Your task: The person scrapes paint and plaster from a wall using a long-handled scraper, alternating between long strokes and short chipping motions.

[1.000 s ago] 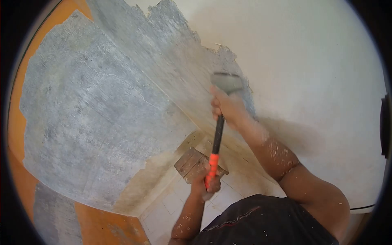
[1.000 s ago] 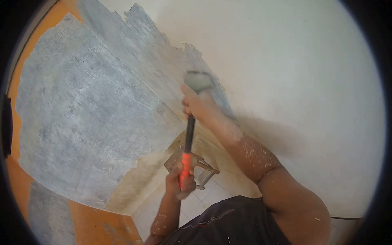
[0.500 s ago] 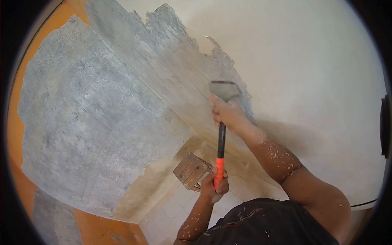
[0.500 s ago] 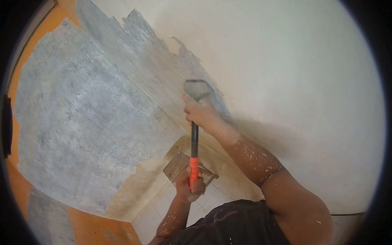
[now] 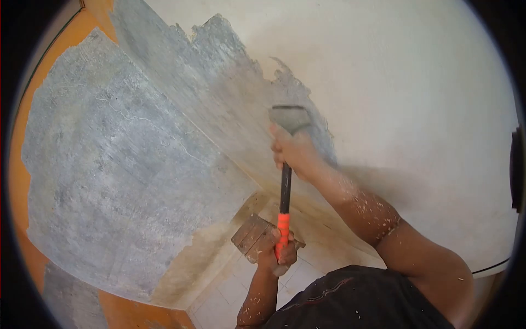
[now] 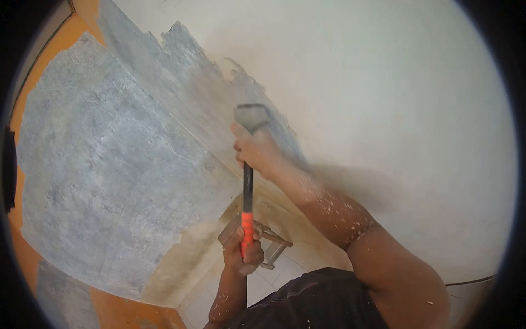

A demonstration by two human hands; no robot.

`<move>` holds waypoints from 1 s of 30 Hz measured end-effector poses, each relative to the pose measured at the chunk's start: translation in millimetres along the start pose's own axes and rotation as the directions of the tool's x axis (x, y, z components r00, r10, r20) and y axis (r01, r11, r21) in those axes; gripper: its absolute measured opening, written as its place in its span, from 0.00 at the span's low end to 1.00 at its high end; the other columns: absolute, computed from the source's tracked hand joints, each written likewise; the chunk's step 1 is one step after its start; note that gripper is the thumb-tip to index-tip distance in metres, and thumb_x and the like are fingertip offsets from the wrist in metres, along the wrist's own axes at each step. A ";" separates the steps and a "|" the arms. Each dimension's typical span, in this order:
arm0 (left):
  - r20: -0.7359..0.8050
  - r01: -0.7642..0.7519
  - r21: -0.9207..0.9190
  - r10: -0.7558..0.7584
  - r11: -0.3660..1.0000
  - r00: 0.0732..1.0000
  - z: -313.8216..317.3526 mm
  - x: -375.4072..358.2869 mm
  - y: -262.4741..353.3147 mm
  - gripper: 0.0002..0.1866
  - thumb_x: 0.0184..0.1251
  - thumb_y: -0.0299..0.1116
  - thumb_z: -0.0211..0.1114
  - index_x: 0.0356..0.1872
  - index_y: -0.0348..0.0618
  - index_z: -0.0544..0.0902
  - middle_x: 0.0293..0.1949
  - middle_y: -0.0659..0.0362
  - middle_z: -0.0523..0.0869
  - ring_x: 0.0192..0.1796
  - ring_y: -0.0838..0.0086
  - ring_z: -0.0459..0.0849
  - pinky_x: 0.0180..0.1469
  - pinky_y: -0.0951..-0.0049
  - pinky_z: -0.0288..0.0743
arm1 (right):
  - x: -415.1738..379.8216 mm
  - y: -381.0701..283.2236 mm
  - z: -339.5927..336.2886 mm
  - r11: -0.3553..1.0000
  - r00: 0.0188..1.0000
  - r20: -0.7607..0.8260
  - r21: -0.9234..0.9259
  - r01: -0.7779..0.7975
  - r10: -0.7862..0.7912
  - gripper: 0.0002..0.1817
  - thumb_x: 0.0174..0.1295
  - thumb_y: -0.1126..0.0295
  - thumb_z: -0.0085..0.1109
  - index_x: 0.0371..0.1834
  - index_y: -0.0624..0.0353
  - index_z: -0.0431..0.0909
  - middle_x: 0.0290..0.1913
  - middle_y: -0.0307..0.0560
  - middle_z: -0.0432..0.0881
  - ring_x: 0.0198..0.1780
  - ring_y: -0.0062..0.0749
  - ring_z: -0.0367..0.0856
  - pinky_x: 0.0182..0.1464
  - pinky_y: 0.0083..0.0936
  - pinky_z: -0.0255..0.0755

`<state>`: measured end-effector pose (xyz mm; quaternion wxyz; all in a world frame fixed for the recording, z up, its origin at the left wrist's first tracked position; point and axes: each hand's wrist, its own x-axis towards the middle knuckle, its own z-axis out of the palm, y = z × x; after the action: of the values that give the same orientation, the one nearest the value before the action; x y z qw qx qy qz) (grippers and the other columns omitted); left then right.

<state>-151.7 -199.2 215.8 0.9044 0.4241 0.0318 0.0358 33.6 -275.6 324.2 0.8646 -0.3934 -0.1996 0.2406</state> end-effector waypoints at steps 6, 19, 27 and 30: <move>-0.155 -0.048 0.039 0.053 0.998 0.986 25.6 1.2 76.0 0.21 0.67 0.49 0.47 0.37 0.38 0.74 0.11 0.66 0.63 0.08 0.83 0.58 0.10 0.84 0.52 | 36.4 -49.7 54.4 0.994 0.993 0.088 0.079 0.072 -0.079 0.12 0.60 0.63 0.53 0.27 0.60 0.66 0.19 0.38 0.66 0.15 0.22 0.64 0.17 0.22 0.62; -0.164 -0.016 0.102 0.033 0.995 0.986 23.1 6.6 66.2 0.20 0.67 0.48 0.46 0.35 0.37 0.72 0.11 0.66 0.64 0.08 0.83 0.57 0.10 0.84 0.54 | 36.0 -57.9 50.5 0.989 0.978 0.153 0.070 0.132 -0.141 0.14 0.59 0.61 0.55 0.27 0.60 0.67 0.19 0.38 0.66 0.16 0.21 0.65 0.19 0.22 0.63; -0.052 0.121 0.024 -0.120 0.992 0.991 -18.8 2.8 -6.1 0.22 0.64 0.53 0.50 0.35 0.40 0.72 0.13 0.65 0.65 0.10 0.84 0.58 0.11 0.83 0.53 | 9.5 8.6 -6.5 0.998 0.999 0.006 -0.048 -0.036 0.036 0.09 0.58 0.69 0.56 0.38 0.62 0.71 0.22 0.39 0.69 0.17 0.22 0.66 0.19 0.20 0.65; -0.031 0.177 -0.123 -0.182 0.976 0.983 -20.6 7.1 -29.8 0.22 0.64 0.52 0.50 0.35 0.40 0.73 0.13 0.64 0.65 0.10 0.84 0.58 0.12 0.84 0.53 | -0.3 2.4 -17.3 0.978 0.994 0.037 -0.185 -0.096 0.104 0.10 0.58 0.70 0.57 0.40 0.61 0.71 0.22 0.38 0.69 0.17 0.21 0.68 0.20 0.20 0.65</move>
<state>-145.4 -201.8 179.6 0.9269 0.3634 0.0869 -0.0353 42.0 -284.5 311.7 0.8068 -0.4748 -0.2209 0.2737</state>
